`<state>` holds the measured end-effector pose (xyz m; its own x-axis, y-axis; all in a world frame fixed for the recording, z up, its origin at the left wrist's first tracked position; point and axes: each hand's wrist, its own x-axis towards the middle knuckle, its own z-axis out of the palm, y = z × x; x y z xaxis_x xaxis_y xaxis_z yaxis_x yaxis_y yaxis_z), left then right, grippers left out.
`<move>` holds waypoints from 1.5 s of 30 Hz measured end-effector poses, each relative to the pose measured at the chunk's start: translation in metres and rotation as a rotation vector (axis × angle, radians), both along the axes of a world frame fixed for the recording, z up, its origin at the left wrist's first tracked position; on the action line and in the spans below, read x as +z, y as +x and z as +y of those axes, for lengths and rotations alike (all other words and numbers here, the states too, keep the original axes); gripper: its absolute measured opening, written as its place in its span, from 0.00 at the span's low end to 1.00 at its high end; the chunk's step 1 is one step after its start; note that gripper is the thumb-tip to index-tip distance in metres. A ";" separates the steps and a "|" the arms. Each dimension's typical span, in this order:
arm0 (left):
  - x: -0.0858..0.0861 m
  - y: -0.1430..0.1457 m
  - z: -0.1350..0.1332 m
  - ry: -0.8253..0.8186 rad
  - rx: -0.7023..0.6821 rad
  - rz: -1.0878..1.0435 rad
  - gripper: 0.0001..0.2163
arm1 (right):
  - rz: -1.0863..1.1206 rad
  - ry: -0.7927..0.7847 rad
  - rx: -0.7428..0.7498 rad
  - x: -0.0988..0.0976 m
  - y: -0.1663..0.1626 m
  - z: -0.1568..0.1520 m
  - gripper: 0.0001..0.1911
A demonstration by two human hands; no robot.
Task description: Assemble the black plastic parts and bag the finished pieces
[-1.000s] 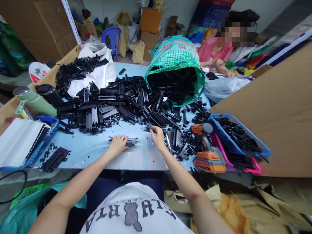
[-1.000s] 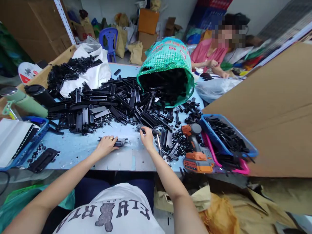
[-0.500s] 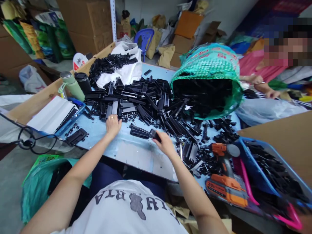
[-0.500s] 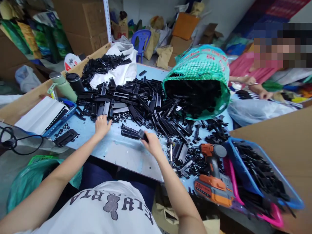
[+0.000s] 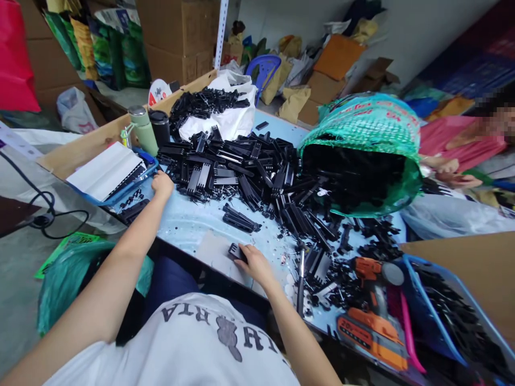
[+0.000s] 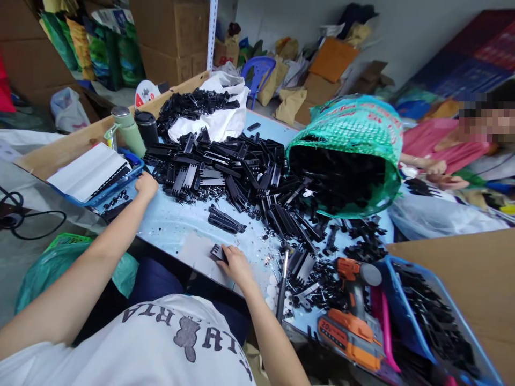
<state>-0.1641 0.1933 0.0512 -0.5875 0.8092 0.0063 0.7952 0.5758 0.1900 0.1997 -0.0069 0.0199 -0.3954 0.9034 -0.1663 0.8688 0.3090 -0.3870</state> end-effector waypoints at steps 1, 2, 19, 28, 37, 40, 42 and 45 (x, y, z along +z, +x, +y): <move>0.001 -0.004 0.005 -0.017 0.004 -0.013 0.14 | 0.028 -0.013 -0.034 0.000 -0.002 0.000 0.29; 0.002 -0.007 0.009 -0.025 -0.001 -0.021 0.14 | 0.069 -0.025 -0.075 0.000 -0.004 0.000 0.29; -0.061 0.128 -0.198 0.223 -1.089 0.004 0.14 | 0.004 0.142 0.197 0.012 -0.019 -0.011 0.29; -0.046 0.149 -0.190 0.337 -0.969 -0.654 0.16 | 0.683 -0.141 -0.426 0.000 -0.016 -0.009 0.27; -0.003 0.167 -0.193 0.320 -0.935 -0.844 0.18 | 1.038 -0.323 -0.388 0.013 -0.027 -0.001 0.33; 0.004 0.165 -0.192 0.323 -0.973 -0.801 0.18 | 0.900 -0.199 -0.264 0.018 -0.015 0.000 0.31; 0.008 0.163 -0.190 0.332 -0.996 -0.788 0.17 | 0.823 -0.138 -0.198 0.023 -0.007 0.002 0.29; 0.014 0.161 -0.186 0.327 -1.058 -0.772 0.17 | 0.736 -0.045 -0.099 0.033 0.003 0.005 0.28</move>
